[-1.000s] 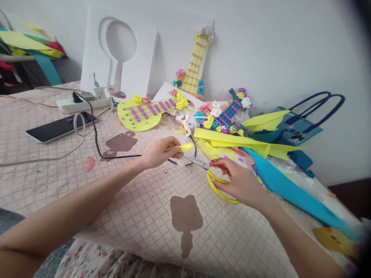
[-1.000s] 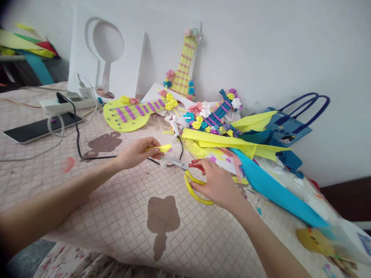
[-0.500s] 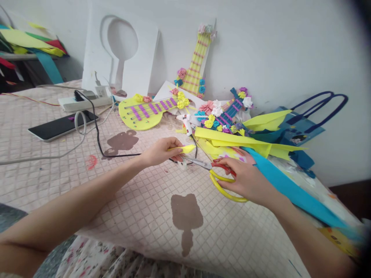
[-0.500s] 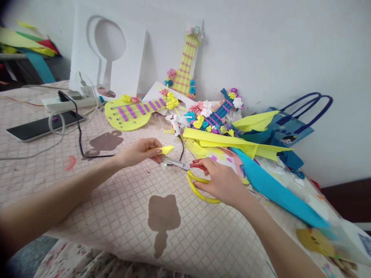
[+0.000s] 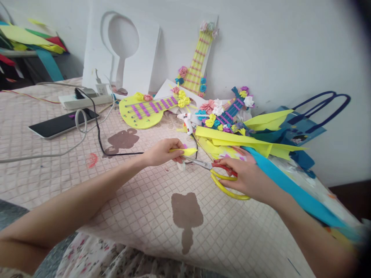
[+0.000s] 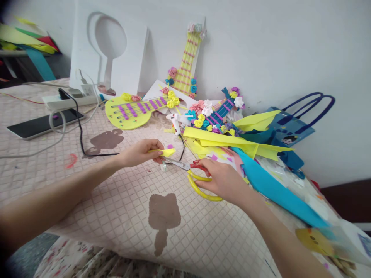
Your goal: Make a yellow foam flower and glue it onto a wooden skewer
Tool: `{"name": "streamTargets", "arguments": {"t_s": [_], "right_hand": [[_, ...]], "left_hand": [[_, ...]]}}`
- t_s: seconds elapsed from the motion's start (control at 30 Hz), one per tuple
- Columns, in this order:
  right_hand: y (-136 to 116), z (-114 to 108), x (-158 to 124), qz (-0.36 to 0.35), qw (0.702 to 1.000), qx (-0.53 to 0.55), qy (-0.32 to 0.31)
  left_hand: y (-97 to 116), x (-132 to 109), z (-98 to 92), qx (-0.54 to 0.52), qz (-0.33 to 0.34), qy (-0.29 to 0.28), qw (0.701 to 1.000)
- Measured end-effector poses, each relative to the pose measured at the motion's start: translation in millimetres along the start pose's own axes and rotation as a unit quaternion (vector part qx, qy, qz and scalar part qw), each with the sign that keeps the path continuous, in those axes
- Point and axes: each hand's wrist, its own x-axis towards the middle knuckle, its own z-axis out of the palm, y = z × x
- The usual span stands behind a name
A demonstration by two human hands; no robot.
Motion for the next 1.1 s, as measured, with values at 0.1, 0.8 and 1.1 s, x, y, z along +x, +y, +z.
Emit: {"name": "streamTargets", "arguments": {"t_s": [0.1, 0.8, 1.1], "right_hand": [[2, 2, -3, 0.008, 1.0, 0.009, 0.004], [-34, 63, 10, 0.092, 0.932, 0.338, 0.09], [-49, 92, 41, 0.068, 0.828, 0.557, 0.025]], "left_hand": [[-1, 1, 0.3, 0.002, -0.012, 0.004, 1.0], [4, -1, 5.9, -0.158, -0.086, -0.009, 0.984], [0, -3, 14.5, -0.208, -0.1, 0.0, 0.973]]}}
